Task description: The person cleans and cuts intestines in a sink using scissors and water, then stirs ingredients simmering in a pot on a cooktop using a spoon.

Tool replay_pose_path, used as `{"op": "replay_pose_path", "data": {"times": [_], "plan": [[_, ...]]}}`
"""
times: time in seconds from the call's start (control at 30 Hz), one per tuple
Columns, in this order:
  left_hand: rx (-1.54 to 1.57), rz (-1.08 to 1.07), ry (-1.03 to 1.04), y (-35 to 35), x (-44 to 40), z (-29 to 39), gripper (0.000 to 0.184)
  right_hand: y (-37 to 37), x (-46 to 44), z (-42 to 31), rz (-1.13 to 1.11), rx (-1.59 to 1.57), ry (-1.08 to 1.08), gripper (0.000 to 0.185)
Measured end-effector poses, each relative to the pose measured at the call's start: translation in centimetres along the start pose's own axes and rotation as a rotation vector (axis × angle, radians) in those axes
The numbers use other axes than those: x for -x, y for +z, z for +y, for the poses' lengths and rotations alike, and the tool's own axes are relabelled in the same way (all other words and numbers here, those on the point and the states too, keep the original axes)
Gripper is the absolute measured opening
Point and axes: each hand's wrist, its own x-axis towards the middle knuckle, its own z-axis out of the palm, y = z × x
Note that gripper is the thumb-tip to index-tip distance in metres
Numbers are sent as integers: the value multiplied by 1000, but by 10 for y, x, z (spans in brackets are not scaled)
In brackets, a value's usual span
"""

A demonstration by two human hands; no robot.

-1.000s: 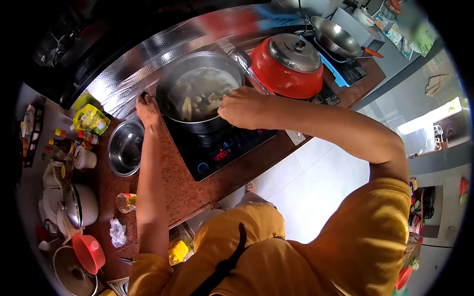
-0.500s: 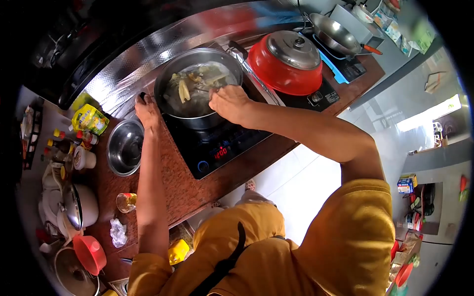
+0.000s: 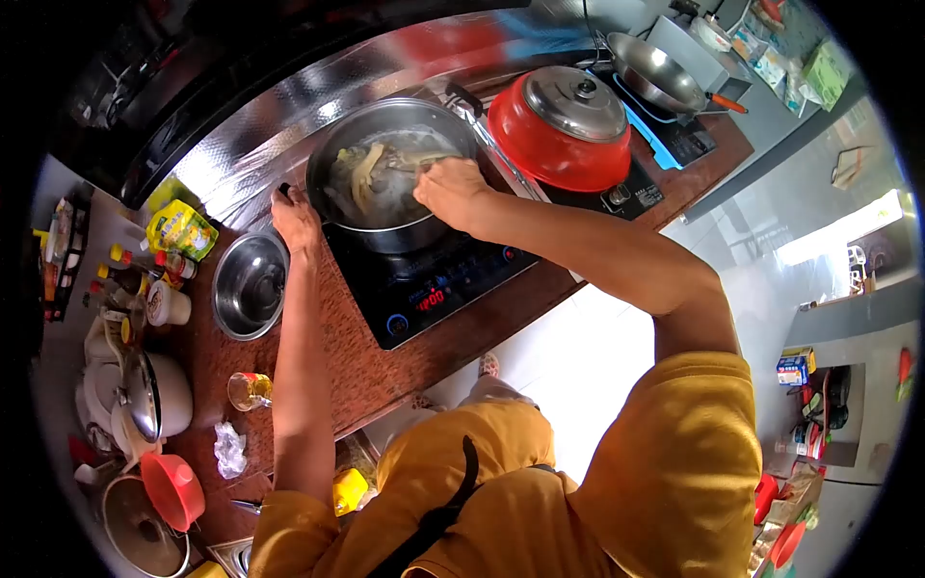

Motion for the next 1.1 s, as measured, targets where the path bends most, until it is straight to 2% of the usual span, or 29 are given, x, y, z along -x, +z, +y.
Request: {"op": "replay_pose_path", "data": {"times": [0.07,0.2,0.33,0.43,0.57,0.77,0.9,1.03,1.1], "plan": [[-6,14,-1,3,0,-3,25,-9,6,-3,-21,68,-43,14],[4,71,-22,6,3,2,27,-23,18,15,-179,-141,-83,12],[-23,139,-27,12,2,-1,26,-32,26,34,-271,24,-237,14],[-12,108,-38,7,4,4,24,-38,29,46,-221,-51,-202,14],[3,73,10,5,0,0,22,-62,29,63,-171,5,-324,14],[-7,58,-3,5,-1,-2,28,-81,20,64,-32,-46,22,20],[-7,64,17,3,0,0,30,-40,-9,54,54,-53,191,17],[-21,85,21,5,0,-1,29,-11,-40,19,-169,-108,292,22],[-36,55,-3,3,0,2,29,1,-50,8,-202,-186,325,22]]}}
